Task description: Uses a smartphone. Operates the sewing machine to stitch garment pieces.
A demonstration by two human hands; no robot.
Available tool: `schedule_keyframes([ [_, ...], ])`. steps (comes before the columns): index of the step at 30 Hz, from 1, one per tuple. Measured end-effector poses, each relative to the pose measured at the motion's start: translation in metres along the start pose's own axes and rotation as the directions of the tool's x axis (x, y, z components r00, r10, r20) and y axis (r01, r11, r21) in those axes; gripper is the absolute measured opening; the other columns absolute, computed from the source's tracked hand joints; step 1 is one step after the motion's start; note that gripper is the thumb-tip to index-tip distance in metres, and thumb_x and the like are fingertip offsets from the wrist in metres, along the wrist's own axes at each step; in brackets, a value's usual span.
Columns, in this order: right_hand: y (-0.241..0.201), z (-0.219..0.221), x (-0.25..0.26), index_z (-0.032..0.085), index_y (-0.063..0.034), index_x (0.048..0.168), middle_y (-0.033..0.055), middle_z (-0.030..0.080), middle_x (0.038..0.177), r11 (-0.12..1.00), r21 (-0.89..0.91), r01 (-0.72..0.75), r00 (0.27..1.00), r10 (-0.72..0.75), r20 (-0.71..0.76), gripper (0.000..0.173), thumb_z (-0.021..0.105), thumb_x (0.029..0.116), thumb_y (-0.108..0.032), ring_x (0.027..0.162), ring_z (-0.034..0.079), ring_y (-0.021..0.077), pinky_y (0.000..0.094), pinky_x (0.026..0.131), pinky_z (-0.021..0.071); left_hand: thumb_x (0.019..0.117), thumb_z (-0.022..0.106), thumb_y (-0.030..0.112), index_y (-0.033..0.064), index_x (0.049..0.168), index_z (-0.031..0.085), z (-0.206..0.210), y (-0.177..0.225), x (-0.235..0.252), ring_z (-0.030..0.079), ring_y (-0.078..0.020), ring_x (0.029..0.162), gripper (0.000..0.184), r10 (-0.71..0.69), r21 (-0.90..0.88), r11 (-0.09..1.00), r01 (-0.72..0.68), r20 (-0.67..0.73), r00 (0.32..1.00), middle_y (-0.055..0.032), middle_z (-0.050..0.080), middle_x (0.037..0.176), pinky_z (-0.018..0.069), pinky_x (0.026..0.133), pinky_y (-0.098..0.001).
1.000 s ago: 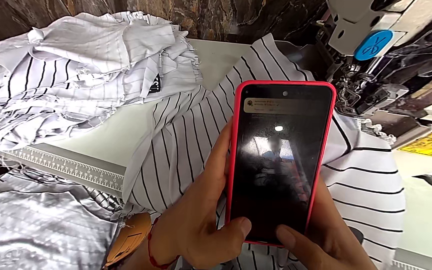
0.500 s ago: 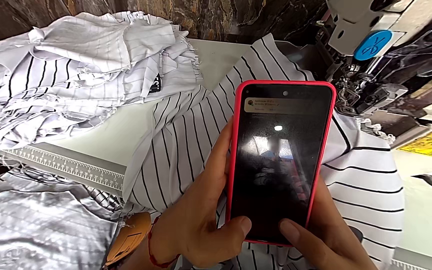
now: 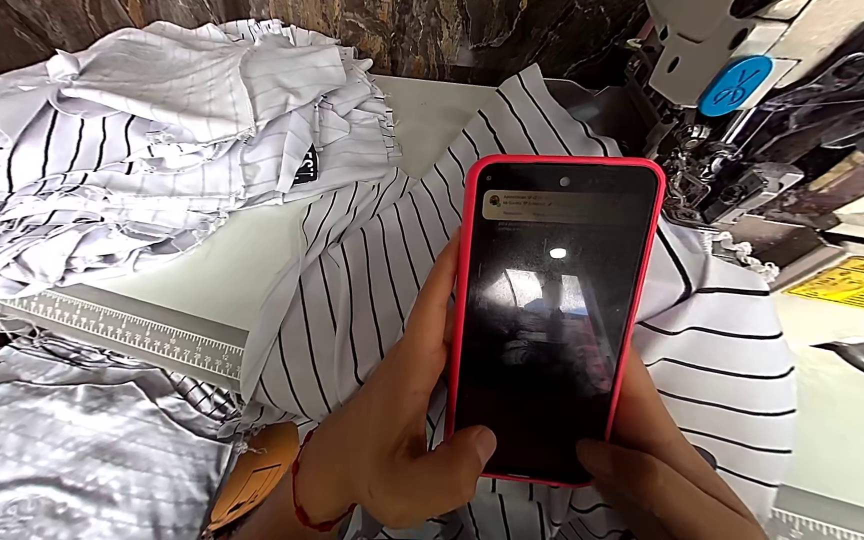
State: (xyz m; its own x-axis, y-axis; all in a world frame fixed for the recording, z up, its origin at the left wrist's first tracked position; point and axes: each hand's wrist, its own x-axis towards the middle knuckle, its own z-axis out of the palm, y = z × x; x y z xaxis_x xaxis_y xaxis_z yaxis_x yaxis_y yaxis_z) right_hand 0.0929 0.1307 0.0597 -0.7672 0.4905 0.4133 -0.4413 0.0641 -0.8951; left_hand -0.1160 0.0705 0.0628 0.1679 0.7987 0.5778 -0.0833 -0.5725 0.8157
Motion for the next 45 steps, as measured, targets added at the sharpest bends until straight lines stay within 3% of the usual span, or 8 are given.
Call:
schedule_keyframes([
  [14,0.0001,0.0008,0.0001,0.023,-0.0215,0.157,-0.0145,0.050,0.149,1.000,-0.005,0.001,1.000,-0.001,-0.009,0.058,0.046,0.1039,-0.013,0.135,0.049,0.0013,0.0283,0.115,0.0428,0.0932,0.059,0.021,0.0214,0.164,0.000,0.0008,0.0004,0.0001,0.045,-0.0100,0.140,0.092,-0.001,0.030,1.000,0.001,-0.009,1.000,-0.0003,0.037,0.158,0.0459,0.114,-0.0324],
  [17,-0.0001,0.0010,0.0001,0.022,-0.0218,0.157,-0.0153,0.048,0.149,0.999,-0.039,0.001,1.000,-0.002,-0.012,0.058,0.047,0.1046,-0.017,0.136,0.047,0.0007,0.0279,0.115,0.0425,0.0918,0.064,0.017,0.0215,0.164,0.001,0.0028,0.0003,0.0012,0.047,-0.0093,0.138,0.096,0.006,0.056,0.998,-0.004,-0.031,0.999,-0.0004,0.039,0.157,0.0474,0.112,-0.0312],
  [22,0.0006,0.0021,0.0006,0.024,-0.0205,0.156,-0.0140,0.050,0.148,0.999,-0.045,0.001,1.000,-0.002,-0.028,0.058,0.046,0.1034,-0.010,0.135,0.049,0.0009,0.0277,0.114,0.0432,0.0897,0.073,0.012,0.0251,0.164,0.002,0.0044,-0.0005,0.0042,0.053,-0.0086,0.133,0.104,0.002,0.055,0.999,0.001,-0.049,0.999,0.0004,0.042,0.154,0.0523,0.107,-0.0289],
  [26,0.0008,0.0023,0.0008,0.023,-0.0196,0.157,-0.0145,0.048,0.149,0.995,-0.099,0.004,0.999,-0.007,-0.031,0.057,0.049,0.1068,-0.024,0.135,0.048,-0.0001,0.0269,0.114,0.0436,0.0870,0.074,0.006,0.0232,0.164,0.001,0.0075,-0.0012,0.0047,0.055,-0.0073,0.131,0.107,-0.007,0.097,0.995,0.015,-0.085,0.996,-0.0004,0.045,0.152,0.0533,0.105,-0.0273],
  [32,0.0006,0.0019,0.0007,0.020,-0.0188,0.158,-0.0140,0.046,0.150,0.997,-0.079,0.011,1.000,-0.012,-0.016,0.058,0.048,0.1069,-0.023,0.136,0.046,0.0002,0.0277,0.116,0.0420,0.0966,0.061,0.031,0.0215,0.164,-0.002,0.0020,0.0002,0.0013,0.044,-0.0073,0.140,0.093,0.011,0.078,0.997,-0.009,-0.017,1.000,0.0000,0.035,0.159,0.0453,0.114,-0.0295],
  [45,0.0004,0.0031,0.0005,0.024,-0.0197,0.156,-0.0139,0.050,0.148,0.999,-0.040,0.004,1.000,-0.004,-0.022,0.057,0.046,0.1042,-0.012,0.134,0.049,0.0008,0.0277,0.114,0.0436,0.0955,0.057,0.029,0.0222,0.164,-0.001,0.0010,-0.0006,0.0003,0.040,-0.0089,0.143,0.090,0.019,0.044,0.999,-0.019,-0.003,1.000,0.0012,0.033,0.161,0.0418,0.117,-0.0321],
])
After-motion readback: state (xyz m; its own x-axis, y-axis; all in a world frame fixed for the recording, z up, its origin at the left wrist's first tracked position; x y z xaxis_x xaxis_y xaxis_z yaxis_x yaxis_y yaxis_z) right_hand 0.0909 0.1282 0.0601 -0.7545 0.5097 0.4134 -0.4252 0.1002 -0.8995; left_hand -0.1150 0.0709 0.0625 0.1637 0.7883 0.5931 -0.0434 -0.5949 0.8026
